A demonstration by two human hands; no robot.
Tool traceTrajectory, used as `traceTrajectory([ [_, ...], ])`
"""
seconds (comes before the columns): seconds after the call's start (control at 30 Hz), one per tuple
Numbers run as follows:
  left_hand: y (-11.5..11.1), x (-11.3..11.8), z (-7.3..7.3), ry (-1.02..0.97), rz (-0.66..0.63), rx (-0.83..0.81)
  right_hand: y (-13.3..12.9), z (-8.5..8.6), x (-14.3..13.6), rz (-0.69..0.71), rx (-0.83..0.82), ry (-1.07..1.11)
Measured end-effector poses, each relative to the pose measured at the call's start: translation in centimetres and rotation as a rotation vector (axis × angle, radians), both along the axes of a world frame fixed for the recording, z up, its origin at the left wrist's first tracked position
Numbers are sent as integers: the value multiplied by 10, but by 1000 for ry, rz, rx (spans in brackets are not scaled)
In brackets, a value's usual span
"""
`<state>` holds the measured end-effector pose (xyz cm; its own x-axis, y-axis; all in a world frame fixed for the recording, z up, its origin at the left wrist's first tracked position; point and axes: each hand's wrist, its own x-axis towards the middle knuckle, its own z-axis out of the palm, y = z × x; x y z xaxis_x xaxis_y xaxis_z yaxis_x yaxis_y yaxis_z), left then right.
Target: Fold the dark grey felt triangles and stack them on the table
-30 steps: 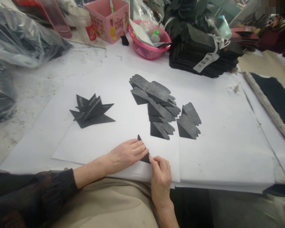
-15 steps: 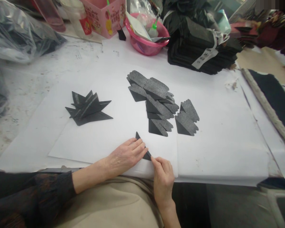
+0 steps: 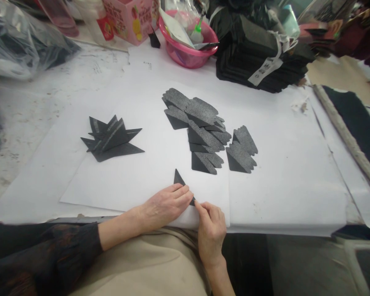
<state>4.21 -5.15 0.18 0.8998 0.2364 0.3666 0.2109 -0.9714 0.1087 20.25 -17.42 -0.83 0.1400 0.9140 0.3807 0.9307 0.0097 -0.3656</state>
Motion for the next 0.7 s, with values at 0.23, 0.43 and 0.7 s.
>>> traceTrajectory([
  [0.23,-3,1,2,9,3,-19,-2,-3,3,-19,28,87],
  [0.43,-3,-1,2,10,10,-12,-4,-4,5,-10,29,78],
  [0.7,-3,-1,4,35,5,-4,-6,-4,6,0,40,49],
])
